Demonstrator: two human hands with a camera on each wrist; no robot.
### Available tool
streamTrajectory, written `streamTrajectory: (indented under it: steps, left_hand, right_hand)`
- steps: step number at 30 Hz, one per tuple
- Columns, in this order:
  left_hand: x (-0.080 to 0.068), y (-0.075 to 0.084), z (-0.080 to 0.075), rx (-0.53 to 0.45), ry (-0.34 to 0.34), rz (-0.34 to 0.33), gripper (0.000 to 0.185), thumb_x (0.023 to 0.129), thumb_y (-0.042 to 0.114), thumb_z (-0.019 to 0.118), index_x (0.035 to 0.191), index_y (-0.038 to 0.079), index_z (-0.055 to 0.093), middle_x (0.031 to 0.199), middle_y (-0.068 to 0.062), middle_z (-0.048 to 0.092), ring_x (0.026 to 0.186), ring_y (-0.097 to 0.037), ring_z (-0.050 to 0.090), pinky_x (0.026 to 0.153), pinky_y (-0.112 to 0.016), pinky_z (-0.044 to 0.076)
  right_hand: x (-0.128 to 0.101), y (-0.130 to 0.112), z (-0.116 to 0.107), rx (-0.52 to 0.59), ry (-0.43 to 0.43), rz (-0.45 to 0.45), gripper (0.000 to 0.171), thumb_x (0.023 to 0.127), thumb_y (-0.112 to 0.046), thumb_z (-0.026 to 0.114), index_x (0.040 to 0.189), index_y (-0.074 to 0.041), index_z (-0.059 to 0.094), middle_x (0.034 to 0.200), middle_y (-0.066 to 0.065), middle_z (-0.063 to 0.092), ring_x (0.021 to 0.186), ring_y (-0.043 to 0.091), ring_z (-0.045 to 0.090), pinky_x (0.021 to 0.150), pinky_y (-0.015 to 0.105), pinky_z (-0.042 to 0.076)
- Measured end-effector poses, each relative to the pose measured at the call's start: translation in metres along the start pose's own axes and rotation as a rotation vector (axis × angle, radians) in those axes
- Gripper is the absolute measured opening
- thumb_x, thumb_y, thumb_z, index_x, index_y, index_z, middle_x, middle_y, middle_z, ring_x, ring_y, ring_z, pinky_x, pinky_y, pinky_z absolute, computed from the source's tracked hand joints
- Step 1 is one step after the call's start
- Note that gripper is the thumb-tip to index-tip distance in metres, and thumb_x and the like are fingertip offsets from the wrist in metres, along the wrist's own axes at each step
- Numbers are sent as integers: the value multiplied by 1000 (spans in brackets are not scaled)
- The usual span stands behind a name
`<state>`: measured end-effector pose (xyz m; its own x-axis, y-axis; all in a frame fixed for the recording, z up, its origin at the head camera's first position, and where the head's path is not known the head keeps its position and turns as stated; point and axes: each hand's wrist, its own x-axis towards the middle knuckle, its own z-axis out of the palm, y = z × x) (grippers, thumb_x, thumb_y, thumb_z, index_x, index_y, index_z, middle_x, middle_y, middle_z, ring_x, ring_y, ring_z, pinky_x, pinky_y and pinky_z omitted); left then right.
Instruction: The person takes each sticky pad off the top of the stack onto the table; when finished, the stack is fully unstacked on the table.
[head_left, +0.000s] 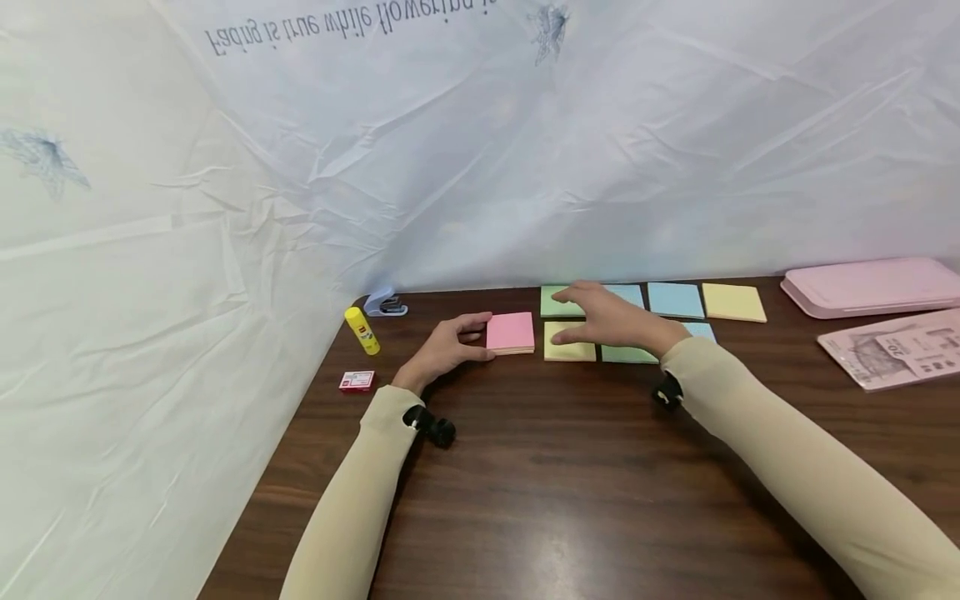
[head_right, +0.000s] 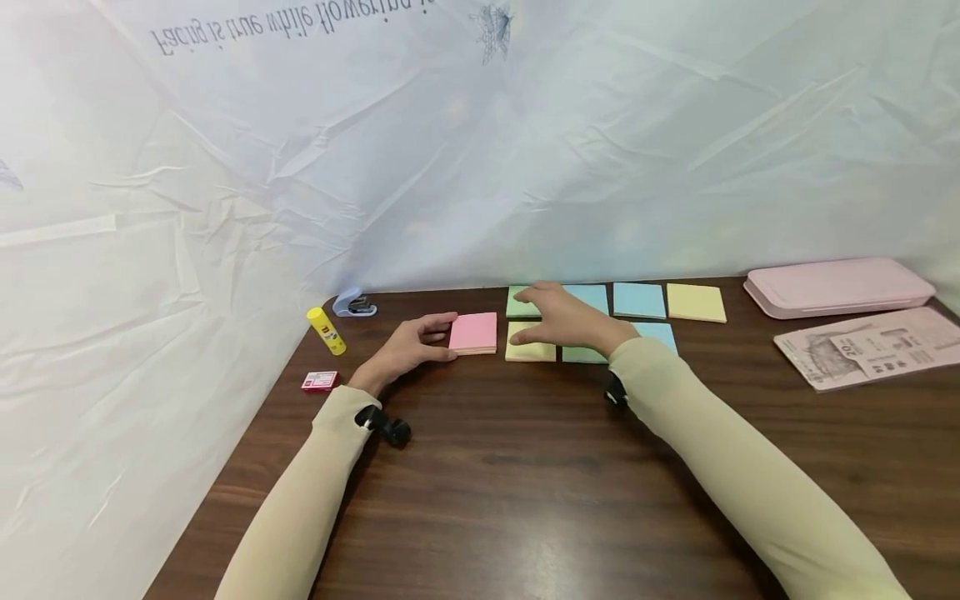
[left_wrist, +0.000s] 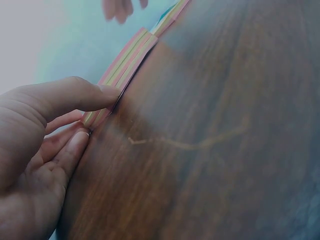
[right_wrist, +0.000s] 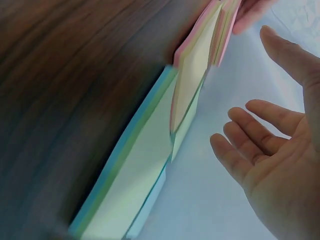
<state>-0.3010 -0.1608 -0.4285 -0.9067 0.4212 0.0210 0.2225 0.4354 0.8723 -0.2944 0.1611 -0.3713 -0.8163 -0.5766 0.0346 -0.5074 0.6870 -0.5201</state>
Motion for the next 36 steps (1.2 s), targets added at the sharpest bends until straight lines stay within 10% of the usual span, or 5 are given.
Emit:
streamTrajectory:
  steps: [20, 36]
  left_hand:
    - [3, 2, 2, -1, -7, -2, 71, 91, 9, 85, 155, 9, 56, 155, -8, 57, 137, -28, 57, 115, -41, 46]
    - [2, 0, 0, 8, -7, 11, 67, 91, 5, 84, 152, 5, 58, 153, -10, 58, 136, -28, 57, 114, -38, 46]
  right_hand:
    - [40, -15, 26, -39, -120, 59, 81, 93, -41, 84, 153, 5, 53, 156, 29, 44, 143, 45, 37, 112, 61, 41]
    - [35, -10, 20, 27, -8, 43, 78, 88, -43, 87, 144, 3, 60, 145, 22, 58, 138, 40, 48, 111, 59, 44]
